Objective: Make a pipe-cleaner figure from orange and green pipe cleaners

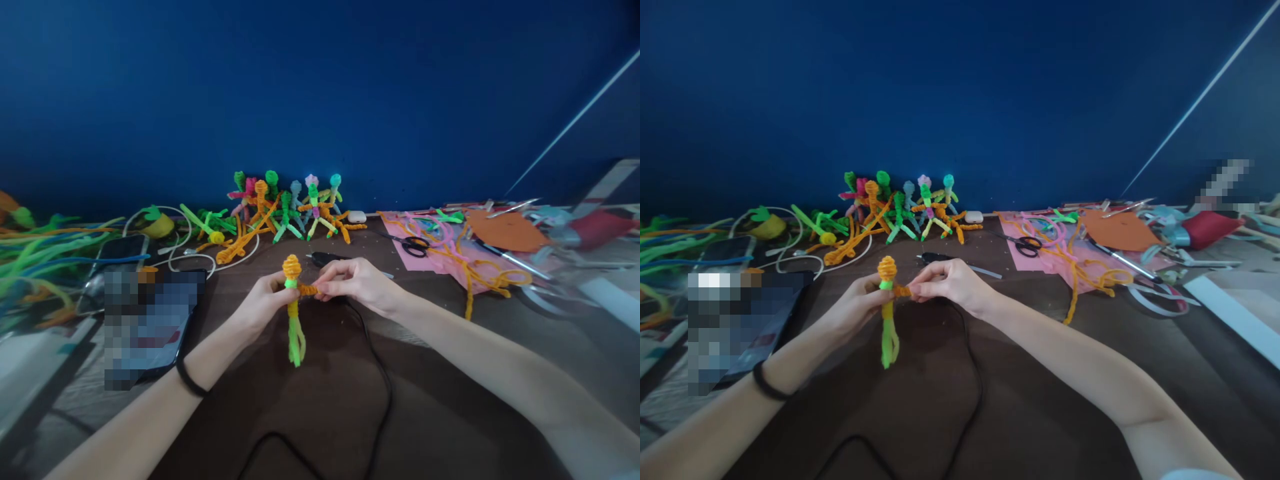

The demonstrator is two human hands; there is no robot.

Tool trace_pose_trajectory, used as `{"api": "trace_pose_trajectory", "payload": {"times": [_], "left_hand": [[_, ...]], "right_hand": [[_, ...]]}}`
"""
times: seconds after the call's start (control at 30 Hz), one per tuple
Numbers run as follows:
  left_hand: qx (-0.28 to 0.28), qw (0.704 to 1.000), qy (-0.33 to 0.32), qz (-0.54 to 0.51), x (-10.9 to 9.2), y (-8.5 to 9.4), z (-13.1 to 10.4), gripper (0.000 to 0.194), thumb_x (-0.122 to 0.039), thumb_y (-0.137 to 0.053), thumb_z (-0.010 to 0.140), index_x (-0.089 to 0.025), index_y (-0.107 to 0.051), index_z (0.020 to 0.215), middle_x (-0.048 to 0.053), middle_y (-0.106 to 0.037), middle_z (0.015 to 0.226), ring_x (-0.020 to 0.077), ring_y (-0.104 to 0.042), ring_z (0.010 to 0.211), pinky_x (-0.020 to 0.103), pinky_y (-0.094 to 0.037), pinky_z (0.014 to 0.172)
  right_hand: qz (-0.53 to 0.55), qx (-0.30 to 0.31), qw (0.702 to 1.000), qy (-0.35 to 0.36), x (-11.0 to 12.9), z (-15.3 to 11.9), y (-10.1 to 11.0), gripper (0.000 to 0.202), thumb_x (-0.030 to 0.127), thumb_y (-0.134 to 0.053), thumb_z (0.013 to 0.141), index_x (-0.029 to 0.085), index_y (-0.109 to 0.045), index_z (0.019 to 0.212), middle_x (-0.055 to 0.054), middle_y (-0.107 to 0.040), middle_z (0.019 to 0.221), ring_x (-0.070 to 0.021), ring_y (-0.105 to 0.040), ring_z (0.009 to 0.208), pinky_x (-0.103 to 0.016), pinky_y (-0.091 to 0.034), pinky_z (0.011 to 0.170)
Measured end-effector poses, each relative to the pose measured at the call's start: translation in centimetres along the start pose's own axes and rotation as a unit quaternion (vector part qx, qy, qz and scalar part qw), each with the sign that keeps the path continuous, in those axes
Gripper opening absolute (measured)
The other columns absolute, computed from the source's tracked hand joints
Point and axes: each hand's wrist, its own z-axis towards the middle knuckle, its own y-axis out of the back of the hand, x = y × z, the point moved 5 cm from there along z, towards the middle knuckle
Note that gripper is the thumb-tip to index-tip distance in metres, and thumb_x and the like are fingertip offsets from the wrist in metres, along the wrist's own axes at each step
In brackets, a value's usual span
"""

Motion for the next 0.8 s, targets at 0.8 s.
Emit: {"api": "trace_pose_trajectory", "payload": {"times": [0.8], "left_hand": [[0.021, 0.976, 0.093, -0.196, 0.8, -0.4, -0.3, 0.010, -0.012, -0.061, 0.054, -0.012, -0.057, 0.064, -0.001, -0.054, 0.055, 0.0094, -0.049, 0.051, 0.021, -0.043, 0.049]], "right_hand": [[-0.504, 0.008, 0.749, 0.430, 2.9, -2.6, -2.1, 0.019, 0.009, -0.045, 0.083, 0.016, -0.049, 0.101, -0.006, -0.059, 0.095, -0.0130, -0.054, 0.091, -0.028, -0.047, 0.080]]}}
